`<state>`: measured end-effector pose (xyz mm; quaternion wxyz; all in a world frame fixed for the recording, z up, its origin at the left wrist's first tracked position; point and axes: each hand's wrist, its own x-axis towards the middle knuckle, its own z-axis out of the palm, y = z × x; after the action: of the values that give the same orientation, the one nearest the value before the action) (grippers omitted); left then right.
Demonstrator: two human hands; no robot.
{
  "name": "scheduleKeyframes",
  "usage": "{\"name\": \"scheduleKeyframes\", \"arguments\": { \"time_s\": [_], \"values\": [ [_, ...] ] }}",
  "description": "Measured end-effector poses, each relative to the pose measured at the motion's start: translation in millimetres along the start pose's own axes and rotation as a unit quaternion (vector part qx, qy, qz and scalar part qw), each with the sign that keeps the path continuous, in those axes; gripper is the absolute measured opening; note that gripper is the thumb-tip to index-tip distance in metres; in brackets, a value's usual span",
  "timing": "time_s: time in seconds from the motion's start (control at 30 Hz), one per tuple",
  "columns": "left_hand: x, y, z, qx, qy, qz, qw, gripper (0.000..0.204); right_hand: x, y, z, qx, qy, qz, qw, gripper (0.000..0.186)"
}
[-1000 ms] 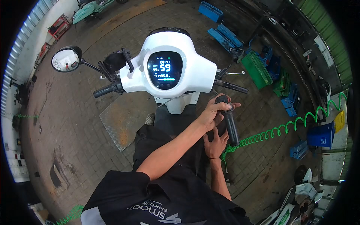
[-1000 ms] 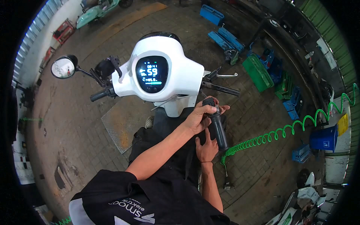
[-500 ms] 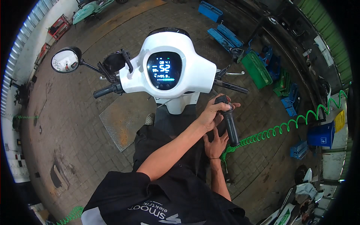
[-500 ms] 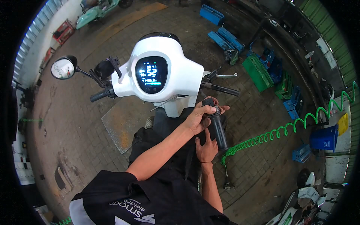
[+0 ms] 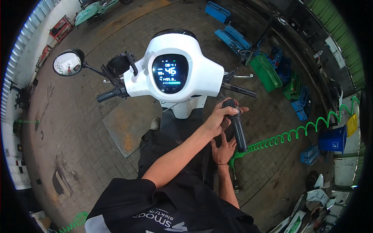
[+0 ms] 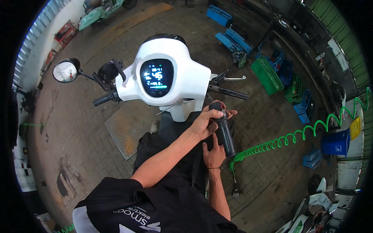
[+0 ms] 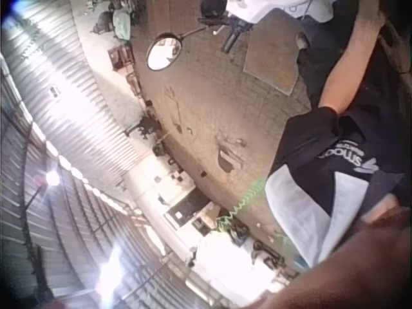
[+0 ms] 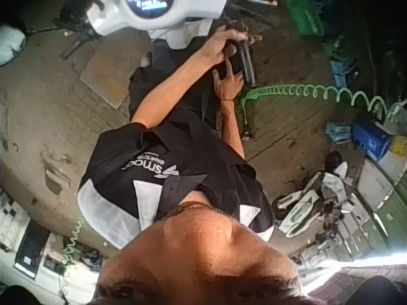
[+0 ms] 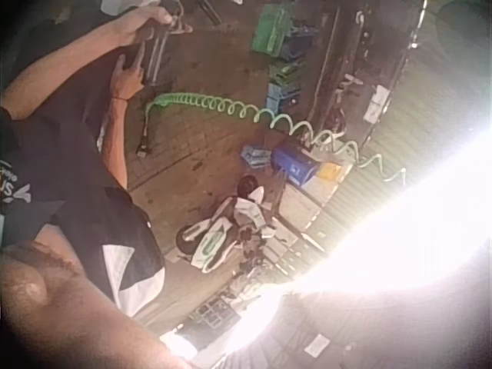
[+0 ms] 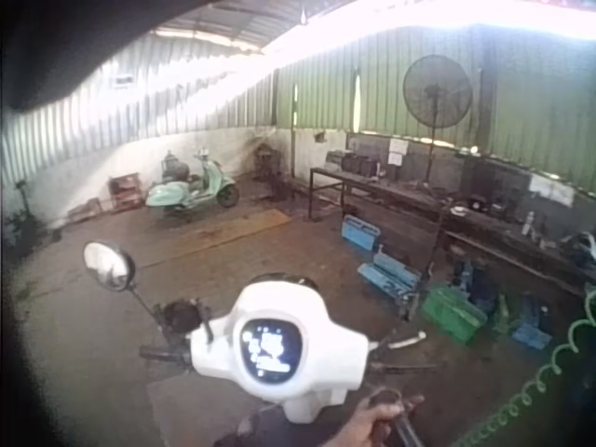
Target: The person disassembles the throttle handle of a white scooter by hand, removing the grip, a internal spring, and another component while the scooter is parked in a workshop.
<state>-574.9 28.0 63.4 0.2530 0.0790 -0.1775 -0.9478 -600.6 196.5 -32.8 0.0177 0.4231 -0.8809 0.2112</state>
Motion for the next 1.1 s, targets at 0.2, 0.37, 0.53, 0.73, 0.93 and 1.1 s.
{"name": "scheduleKeyframes", "arguments": {
  "time_s": [0.2, 0.37, 0.53, 0.73, 0.93, 1.1],
  "values": [
    [0.0, -2.9, -2.5, -0.017, 0.009, 0.008, 1.000, 0.031, 1.0, -2.3, -1.1, 0.009, -0.007, 0.004, 1.000, 0.069],
    [1.1, -1.0, -3.6, -0.015, 0.002, -0.003, 1.000, 0.031, 0.4, -2.6, -1.6, 0.019, -0.017, 0.017, 1.000, 0.069],
    [-0.4, -1.1, -4.0, -0.018, 0.000, -0.006, 1.000, 0.031, 1.0, -3.4, 0.1, 0.024, 0.035, -0.018, 0.999, 0.070],
    [-1.0, -1.5, -0.9, -0.005, 0.005, 0.007, 1.000, 0.029, 1.4, -6.5, -5.8, 0.022, -0.028, 0.029, 0.999, 0.071],
    [0.9, -3.3, -3.7, 0.001, 0.008, 0.008, 1.000, 0.027, 0.2, -2.9, -0.7, 0.030, 0.014, -0.004, 0.999, 0.071],
    [1.5, -1.7, -8.8, 0.000, -0.007, -0.003, 1.000, 0.034, 1.1, -3.1, -2.1, 0.011, 0.013, -0.008, 1.000, 0.072]
  ]
}}
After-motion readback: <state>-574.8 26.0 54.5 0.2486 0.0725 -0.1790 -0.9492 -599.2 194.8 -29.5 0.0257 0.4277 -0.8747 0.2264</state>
